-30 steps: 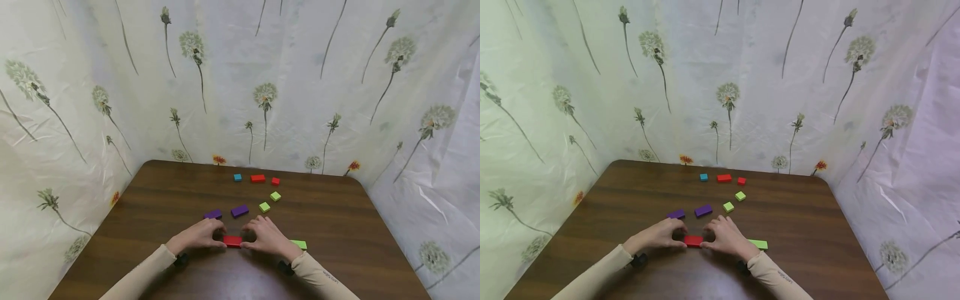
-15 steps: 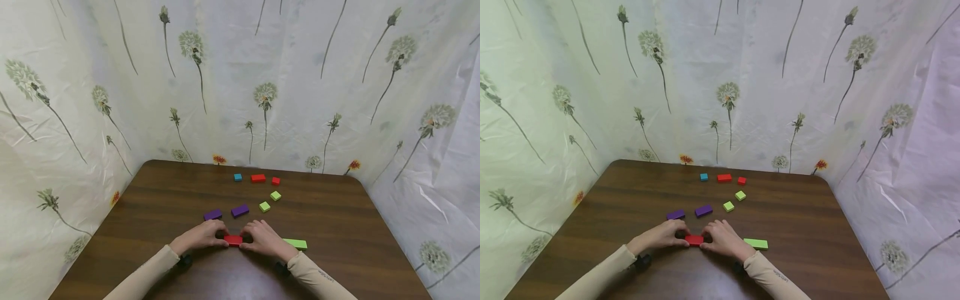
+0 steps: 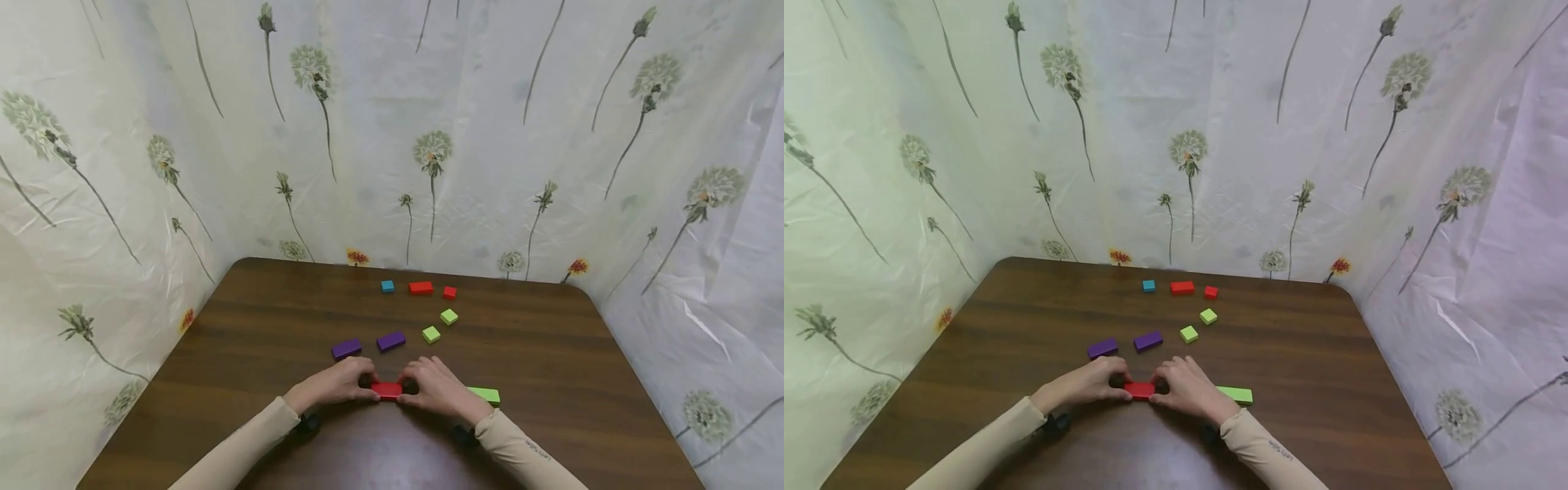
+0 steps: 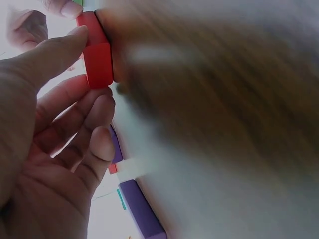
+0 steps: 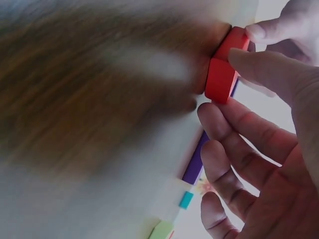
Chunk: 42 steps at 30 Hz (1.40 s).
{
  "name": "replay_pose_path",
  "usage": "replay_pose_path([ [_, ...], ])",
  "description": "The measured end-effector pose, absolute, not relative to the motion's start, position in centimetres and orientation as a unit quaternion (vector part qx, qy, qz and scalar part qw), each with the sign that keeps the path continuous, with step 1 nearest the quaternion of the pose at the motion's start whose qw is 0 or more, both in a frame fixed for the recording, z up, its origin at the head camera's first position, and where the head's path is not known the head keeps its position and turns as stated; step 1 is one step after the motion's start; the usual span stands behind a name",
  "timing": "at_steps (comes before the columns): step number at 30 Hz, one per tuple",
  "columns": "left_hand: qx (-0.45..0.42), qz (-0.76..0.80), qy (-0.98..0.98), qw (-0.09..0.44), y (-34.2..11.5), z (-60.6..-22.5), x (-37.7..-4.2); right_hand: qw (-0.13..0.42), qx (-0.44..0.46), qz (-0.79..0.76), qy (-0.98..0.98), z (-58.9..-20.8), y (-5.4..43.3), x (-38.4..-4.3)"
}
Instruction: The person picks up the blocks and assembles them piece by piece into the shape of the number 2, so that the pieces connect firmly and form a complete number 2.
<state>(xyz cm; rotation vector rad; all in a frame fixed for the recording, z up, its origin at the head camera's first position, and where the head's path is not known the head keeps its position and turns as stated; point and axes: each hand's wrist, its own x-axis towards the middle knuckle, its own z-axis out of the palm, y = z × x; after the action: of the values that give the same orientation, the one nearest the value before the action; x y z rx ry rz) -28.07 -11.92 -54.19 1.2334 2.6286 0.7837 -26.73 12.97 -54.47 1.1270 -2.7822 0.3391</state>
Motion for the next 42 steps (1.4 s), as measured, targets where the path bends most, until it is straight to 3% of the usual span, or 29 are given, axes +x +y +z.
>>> replay_pose_path([
  [18,0.426,0.249,0.868,0.052,-10.4,-54.7,-27.9,0.052,0.362,0.114,-0.924,-54.4,14.3,-26.5],
  [42,0.386,0.221,0.894,0.049,-8.9,-54.3,-27.5,0.043,0.353,0.113,-0.928,-54.3,15.0,-26.5],
])
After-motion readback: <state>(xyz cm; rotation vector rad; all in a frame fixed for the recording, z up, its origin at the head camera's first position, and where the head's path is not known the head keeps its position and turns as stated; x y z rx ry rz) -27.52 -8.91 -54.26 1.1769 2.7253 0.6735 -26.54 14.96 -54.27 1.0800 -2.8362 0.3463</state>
